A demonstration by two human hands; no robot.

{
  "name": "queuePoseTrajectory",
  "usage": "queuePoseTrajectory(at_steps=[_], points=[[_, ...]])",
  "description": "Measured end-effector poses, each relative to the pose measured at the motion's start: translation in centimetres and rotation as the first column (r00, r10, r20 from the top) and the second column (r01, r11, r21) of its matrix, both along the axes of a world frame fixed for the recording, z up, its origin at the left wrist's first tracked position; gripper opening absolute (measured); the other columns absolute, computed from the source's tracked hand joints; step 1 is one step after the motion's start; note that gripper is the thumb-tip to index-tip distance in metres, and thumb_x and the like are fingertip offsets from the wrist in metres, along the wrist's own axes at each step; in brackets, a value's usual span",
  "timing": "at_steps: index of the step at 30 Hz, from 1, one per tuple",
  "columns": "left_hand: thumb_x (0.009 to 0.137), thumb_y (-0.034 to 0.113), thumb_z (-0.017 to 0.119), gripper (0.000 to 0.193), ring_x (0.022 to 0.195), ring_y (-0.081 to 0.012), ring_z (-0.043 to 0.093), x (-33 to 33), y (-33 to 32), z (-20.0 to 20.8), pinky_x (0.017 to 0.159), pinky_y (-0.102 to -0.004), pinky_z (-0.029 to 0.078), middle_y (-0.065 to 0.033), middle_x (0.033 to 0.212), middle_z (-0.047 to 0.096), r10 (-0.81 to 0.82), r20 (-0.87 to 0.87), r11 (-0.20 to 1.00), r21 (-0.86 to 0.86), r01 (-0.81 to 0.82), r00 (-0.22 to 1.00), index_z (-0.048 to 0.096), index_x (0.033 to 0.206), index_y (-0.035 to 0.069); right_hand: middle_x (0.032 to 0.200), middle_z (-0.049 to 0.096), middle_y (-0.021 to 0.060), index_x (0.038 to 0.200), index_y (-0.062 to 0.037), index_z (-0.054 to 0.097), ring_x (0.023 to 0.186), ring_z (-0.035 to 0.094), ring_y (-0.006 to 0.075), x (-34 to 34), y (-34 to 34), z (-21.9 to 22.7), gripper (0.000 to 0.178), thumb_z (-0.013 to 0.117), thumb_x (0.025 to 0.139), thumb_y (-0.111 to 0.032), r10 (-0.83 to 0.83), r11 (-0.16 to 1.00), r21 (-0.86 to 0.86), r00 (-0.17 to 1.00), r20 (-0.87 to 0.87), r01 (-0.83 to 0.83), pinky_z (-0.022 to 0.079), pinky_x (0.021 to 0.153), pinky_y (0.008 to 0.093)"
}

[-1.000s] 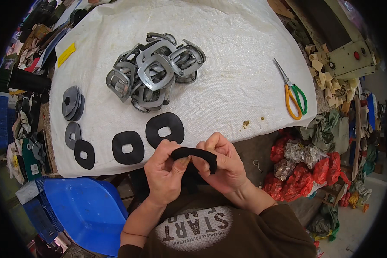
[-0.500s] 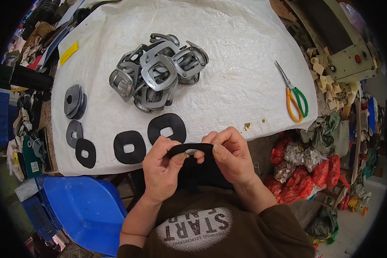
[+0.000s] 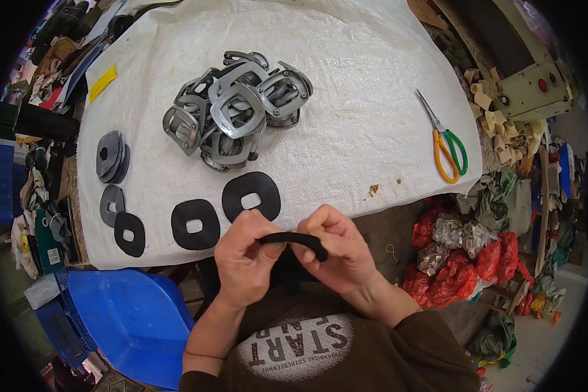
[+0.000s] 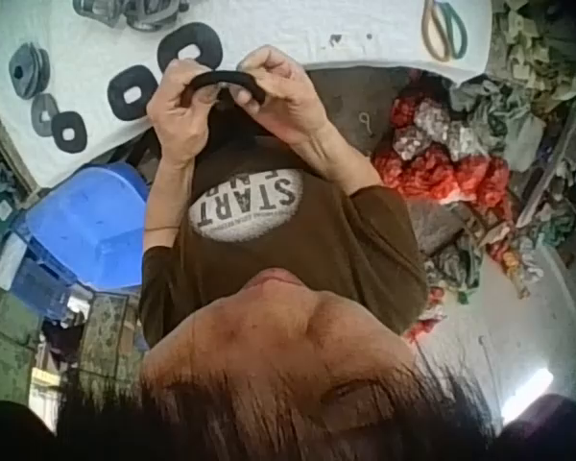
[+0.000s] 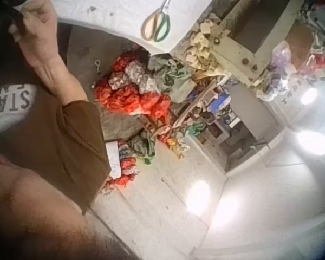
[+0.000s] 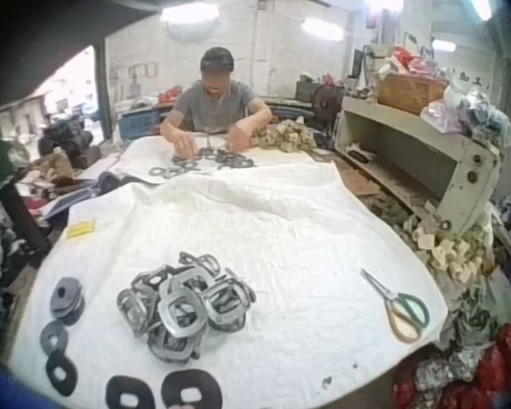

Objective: The recorder organizes metal buckle components and attaches foam or fabric padding to them, trimming the excess with scissors.

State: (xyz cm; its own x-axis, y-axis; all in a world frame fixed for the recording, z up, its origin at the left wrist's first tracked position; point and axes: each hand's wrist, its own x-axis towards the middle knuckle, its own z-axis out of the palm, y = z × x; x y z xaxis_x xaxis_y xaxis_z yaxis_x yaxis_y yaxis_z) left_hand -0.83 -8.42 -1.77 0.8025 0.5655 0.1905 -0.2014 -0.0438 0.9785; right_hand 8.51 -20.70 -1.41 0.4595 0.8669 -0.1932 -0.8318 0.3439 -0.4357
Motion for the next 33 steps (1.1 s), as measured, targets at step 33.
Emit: queuePoseTrajectory(at_steps=[33], points=[[0.074, 0.002, 0.069, 0.01, 0.06, -0.0147, 0.05, 0.5, 0.5, 0.4, 0.052, -0.0246, 0.039, -0.0057, 0.069, 0.054, -0.017, 0.05, 0.923, 0.384, -0.004, 0.999, 0.063, 0.082, 0.0, 0.084, 0.057, 0.0116, 0.105, -0.0019, 0.05, 0.068, 0.055, 0.0171, 0.7, -1.0, -1.2, 0.02, 0.053, 0.088, -0.012, 0.121, 0.993, -0.012, 0.993, 0.005, -0.121, 0.041, 0.07, 0.0293]])
